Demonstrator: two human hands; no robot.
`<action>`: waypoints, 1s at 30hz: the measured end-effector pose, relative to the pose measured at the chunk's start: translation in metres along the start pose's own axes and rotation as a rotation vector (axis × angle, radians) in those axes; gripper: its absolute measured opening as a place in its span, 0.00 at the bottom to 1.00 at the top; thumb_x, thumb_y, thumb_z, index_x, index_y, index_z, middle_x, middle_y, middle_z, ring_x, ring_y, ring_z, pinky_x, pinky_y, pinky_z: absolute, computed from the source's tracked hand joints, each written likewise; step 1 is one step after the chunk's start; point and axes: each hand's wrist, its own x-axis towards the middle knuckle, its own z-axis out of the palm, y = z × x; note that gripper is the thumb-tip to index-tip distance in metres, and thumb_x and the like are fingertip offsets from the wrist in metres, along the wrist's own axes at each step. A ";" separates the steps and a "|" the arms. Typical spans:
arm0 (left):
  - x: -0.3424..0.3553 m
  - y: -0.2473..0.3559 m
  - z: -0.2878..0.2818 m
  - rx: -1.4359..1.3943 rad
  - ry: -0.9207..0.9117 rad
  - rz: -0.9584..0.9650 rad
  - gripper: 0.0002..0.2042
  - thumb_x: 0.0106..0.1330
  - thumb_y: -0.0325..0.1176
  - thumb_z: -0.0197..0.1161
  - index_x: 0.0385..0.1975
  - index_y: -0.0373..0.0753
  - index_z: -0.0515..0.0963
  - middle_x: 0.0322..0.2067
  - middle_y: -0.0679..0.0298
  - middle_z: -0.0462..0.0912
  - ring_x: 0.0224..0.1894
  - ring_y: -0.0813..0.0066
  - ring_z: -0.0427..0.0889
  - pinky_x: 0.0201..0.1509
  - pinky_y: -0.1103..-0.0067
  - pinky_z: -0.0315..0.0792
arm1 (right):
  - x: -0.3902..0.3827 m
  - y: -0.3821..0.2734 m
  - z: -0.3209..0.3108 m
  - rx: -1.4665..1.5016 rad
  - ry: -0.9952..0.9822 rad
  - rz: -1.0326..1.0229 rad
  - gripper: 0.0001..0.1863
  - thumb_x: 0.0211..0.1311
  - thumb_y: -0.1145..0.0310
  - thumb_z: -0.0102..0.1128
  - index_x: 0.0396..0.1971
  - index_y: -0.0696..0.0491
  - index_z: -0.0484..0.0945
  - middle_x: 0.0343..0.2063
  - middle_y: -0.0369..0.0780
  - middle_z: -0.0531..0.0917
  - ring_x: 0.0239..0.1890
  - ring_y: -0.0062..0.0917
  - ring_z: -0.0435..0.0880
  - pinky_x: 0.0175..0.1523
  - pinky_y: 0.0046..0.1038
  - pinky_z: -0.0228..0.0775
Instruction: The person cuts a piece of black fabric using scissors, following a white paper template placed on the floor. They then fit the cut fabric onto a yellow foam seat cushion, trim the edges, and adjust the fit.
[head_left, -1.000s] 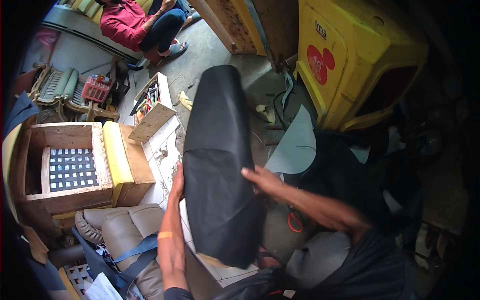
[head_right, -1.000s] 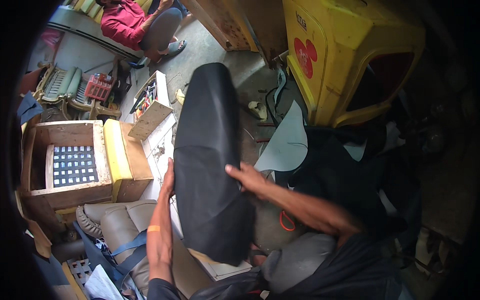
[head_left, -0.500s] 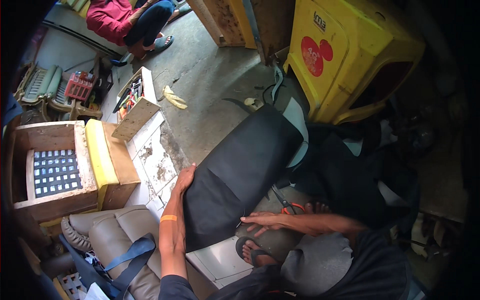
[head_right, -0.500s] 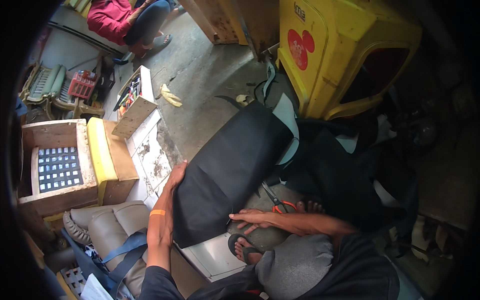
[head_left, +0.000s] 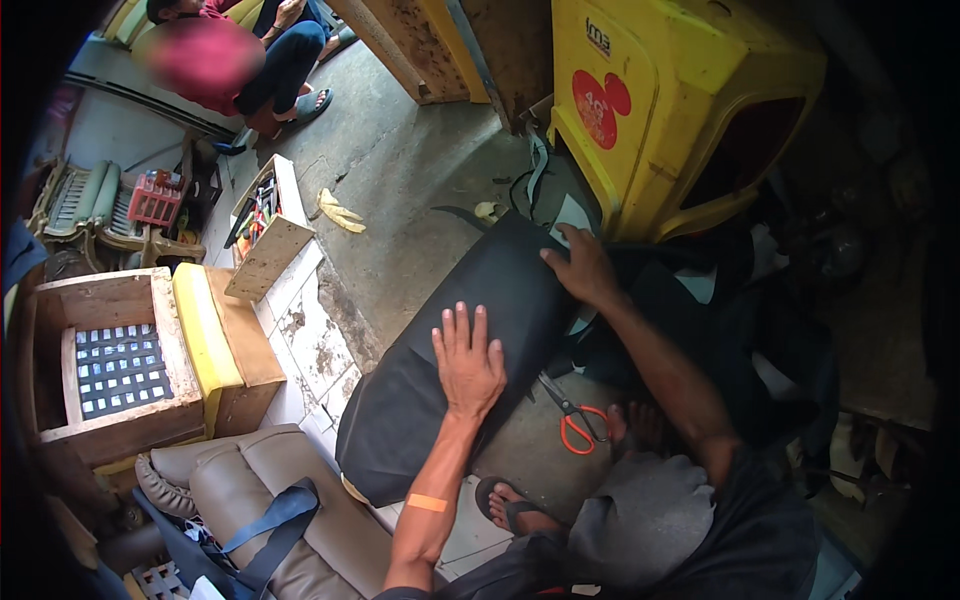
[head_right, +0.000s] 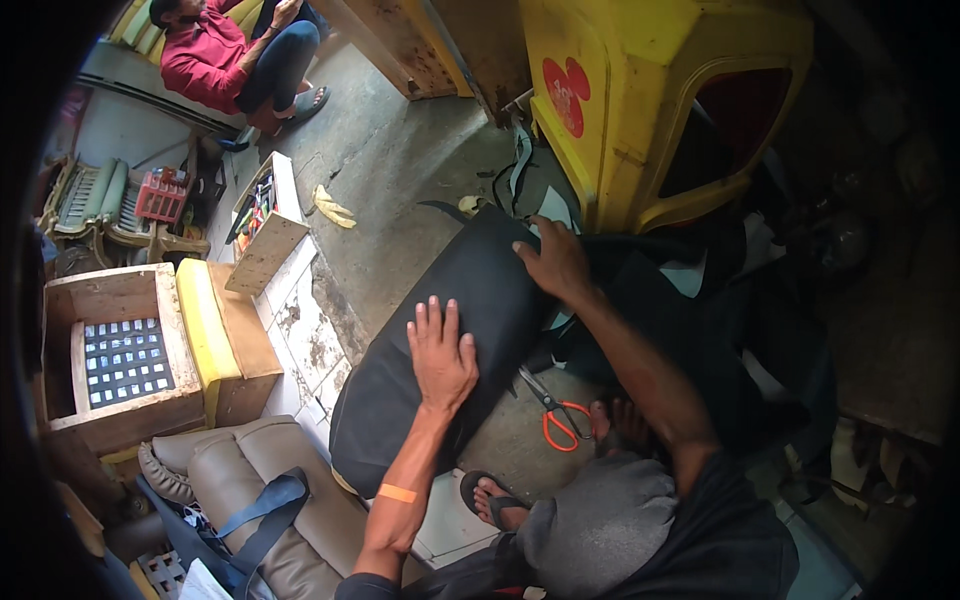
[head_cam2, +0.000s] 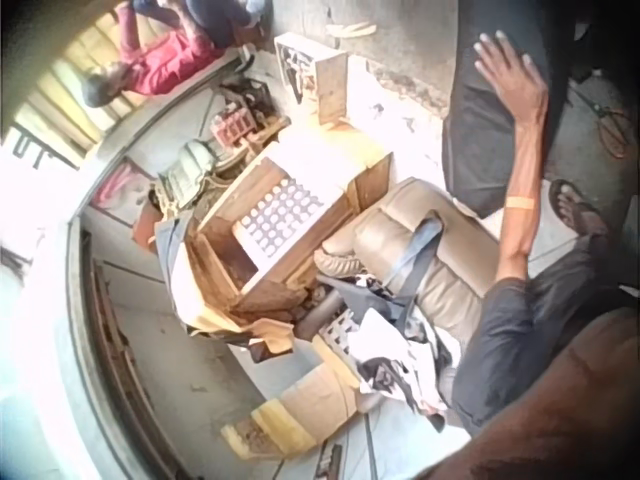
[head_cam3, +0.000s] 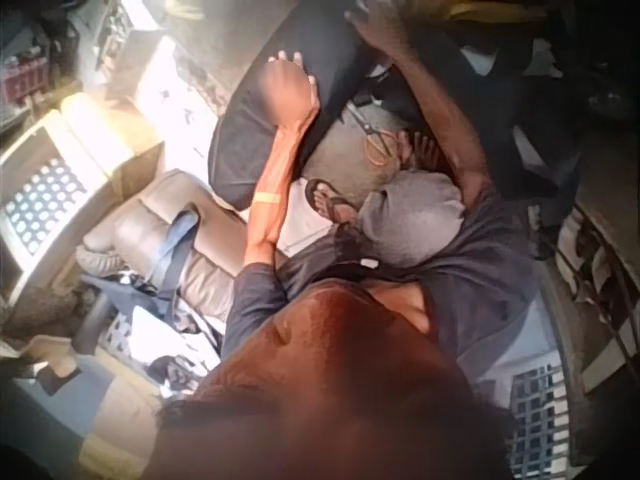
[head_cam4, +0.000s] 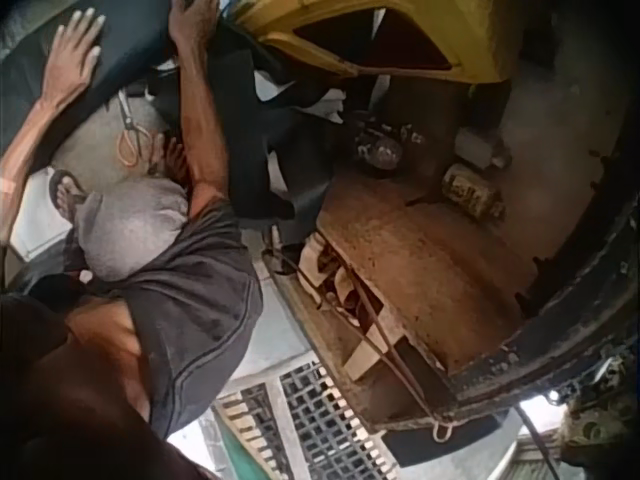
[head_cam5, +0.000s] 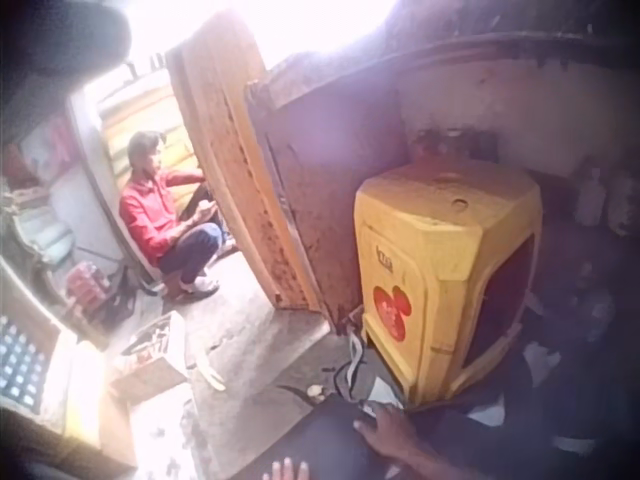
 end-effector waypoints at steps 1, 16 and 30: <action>0.000 0.006 0.009 0.013 -0.021 -0.027 0.29 0.73 0.40 0.55 0.73 0.39 0.66 0.75 0.45 0.60 0.79 0.43 0.54 0.79 0.47 0.47 | 0.010 0.005 0.002 0.052 -0.122 0.145 0.30 0.62 0.55 0.70 0.58 0.58 0.79 0.54 0.53 0.83 0.57 0.45 0.83 0.62 0.37 0.72; 0.002 0.003 0.021 0.134 -0.166 -0.109 0.31 0.74 0.46 0.53 0.76 0.43 0.62 0.78 0.49 0.54 0.80 0.48 0.50 0.79 0.46 0.44 | 0.006 0.027 0.005 0.258 -0.244 0.290 0.38 0.57 0.48 0.74 0.59 0.62 0.80 0.48 0.52 0.87 0.51 0.39 0.88 0.57 0.34 0.76; 0.028 -0.028 0.009 -0.056 -0.406 -0.062 0.50 0.63 0.65 0.63 0.80 0.45 0.50 0.80 0.47 0.43 0.82 0.44 0.40 0.79 0.44 0.37 | -0.062 0.006 -0.088 0.490 -0.415 0.171 0.38 0.55 0.55 0.75 0.63 0.60 0.76 0.51 0.52 0.85 0.56 0.37 0.84 0.62 0.34 0.72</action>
